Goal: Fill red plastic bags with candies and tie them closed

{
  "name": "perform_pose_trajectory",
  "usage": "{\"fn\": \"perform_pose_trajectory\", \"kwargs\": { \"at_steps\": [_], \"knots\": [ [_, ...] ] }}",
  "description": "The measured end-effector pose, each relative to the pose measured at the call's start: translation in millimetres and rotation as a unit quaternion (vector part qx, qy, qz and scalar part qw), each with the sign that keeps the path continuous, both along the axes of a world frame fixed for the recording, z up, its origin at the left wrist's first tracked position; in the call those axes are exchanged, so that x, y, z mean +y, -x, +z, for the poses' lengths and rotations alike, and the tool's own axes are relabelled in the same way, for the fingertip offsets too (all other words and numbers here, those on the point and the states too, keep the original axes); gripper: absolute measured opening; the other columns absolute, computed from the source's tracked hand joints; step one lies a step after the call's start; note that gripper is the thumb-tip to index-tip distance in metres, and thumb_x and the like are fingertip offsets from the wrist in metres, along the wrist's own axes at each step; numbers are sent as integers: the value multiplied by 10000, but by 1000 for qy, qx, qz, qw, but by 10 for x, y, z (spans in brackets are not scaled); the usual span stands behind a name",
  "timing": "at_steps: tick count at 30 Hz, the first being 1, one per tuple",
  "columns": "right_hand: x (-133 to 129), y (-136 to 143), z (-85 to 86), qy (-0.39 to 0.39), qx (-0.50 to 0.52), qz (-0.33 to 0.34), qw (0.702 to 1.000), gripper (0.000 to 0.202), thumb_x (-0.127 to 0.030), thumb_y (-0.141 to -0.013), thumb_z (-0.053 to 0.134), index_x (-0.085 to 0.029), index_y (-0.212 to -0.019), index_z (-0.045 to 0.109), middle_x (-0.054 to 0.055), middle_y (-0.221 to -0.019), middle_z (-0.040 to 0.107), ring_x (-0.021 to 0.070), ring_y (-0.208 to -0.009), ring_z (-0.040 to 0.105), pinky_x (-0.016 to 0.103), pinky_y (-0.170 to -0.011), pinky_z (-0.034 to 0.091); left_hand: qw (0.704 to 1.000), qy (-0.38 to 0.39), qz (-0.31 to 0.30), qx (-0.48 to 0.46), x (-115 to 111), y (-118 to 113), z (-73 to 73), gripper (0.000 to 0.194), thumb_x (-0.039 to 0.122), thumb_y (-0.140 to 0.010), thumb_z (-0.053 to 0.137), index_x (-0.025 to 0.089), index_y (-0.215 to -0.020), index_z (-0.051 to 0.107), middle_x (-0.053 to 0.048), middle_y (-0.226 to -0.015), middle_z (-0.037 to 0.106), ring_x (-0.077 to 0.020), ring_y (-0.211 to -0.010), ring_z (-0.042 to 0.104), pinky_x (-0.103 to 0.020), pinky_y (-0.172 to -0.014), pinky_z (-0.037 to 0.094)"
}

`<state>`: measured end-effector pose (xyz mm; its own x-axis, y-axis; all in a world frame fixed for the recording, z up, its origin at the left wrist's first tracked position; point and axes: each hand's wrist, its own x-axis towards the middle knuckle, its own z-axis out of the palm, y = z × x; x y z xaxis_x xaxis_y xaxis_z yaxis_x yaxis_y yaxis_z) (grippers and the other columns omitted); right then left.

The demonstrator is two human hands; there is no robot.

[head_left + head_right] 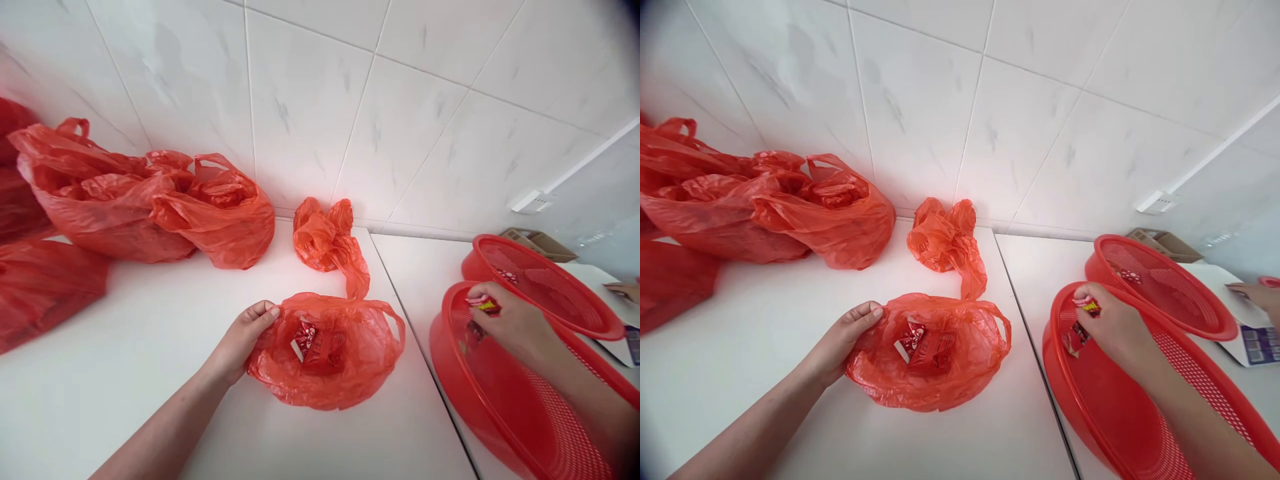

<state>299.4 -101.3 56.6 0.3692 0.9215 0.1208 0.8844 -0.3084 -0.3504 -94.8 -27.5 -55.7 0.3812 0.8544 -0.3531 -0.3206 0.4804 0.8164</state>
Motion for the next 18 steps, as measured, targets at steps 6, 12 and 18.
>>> {"fn": "perform_pose_trajectory", "kwargs": {
  "at_steps": [6,12,18],
  "knots": [
    [75,1011,184,15,195,112,974,119,-330,-835,515,-269,-936,500,-32,-622,617,163,-524,647,274,-573,515,1000,8,12,-1,-13,-19,28,300,415,-724,728,183,-738,537,12,-643,624,-97,-496,557,-191,-480,433],
    [235,1555,89,83,180,327,924,309,-262,-801,589,-294,-1108,574,20,-1134,606,170,-953,628,319,-822,514,1000,5,8,-3,-10,-18,36,302,416,-743,714,187,-739,518,12,-654,621,-101,-508,559,-193,-485,437],
    [176,713,176,19,56,125,990,268,-425,-827,554,-276,-1030,647,34,-1008,676,214,-889,639,338,-742,501,1000,10,7,-5,0,-9,40,308,414,-735,720,183,-723,516,21,-628,607,-90,-484,530,-188,-477,428]
  ]
}}
